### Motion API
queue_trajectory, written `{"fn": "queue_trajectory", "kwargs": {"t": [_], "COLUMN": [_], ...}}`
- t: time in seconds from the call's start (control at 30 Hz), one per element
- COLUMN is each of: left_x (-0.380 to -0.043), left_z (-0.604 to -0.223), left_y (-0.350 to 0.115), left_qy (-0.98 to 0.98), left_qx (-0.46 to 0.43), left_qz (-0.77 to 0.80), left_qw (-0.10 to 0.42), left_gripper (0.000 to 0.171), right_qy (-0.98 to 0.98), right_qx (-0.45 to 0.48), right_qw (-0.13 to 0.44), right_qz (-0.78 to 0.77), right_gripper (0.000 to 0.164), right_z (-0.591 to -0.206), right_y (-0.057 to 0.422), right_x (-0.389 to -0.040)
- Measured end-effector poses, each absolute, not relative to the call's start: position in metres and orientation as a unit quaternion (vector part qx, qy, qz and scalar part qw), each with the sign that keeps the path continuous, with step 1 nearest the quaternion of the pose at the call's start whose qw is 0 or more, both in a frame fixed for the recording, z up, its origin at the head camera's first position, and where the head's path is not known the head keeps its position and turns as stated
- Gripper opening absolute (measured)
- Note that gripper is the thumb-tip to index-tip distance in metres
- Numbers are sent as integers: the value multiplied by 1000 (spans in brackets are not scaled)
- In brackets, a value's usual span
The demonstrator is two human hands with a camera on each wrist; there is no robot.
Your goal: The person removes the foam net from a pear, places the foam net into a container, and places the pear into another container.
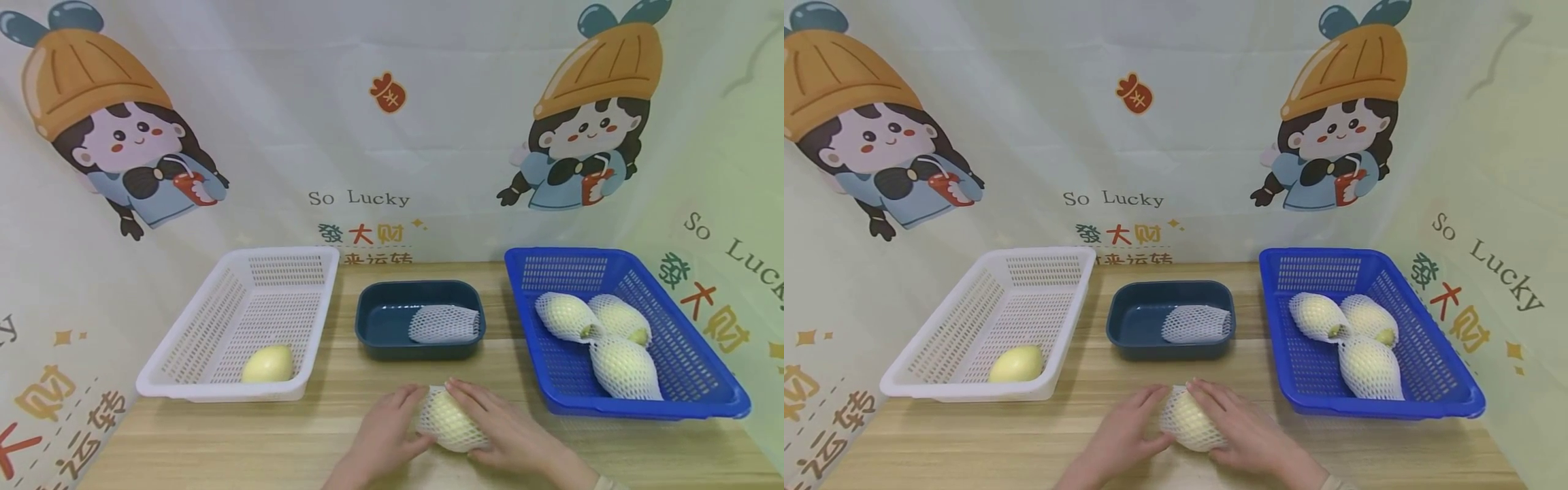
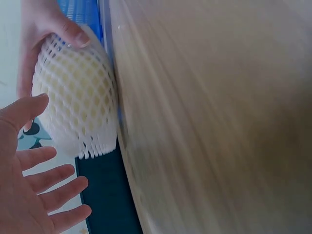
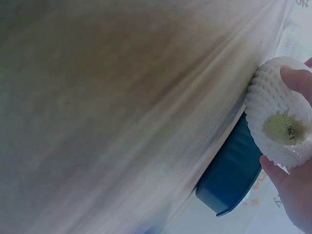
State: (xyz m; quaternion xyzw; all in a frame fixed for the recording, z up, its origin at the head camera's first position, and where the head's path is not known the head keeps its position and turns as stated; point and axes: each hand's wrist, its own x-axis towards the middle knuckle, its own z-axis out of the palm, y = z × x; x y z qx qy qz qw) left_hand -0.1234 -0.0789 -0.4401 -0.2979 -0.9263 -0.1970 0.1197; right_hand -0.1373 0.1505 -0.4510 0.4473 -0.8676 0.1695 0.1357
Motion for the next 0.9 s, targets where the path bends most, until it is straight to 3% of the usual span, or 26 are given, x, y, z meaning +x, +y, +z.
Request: {"fn": "queue_trajectory", "kwargs": {"t": [0.27,0.63,0.9], "left_x": [-121,-121,-121], "left_z": [-439,-439,-439], "left_y": [-68,-64,-62], "left_qy": [-929,-927,-925], "left_qx": [-303,-304,-310], "left_qz": [-188,-186,-183], "left_qw": [101,116,122], "left_gripper": [60,60,59], "right_qy": [-869,-824,-809], "right_qx": [441,480,495], "right_qw": [139,248,271], "right_qz": [175,171,164], "right_gripper": [92,64,48], "right_z": [-446,-444,-445], "right_y": [157,158,157], "right_x": [-137,-137,-137]}}
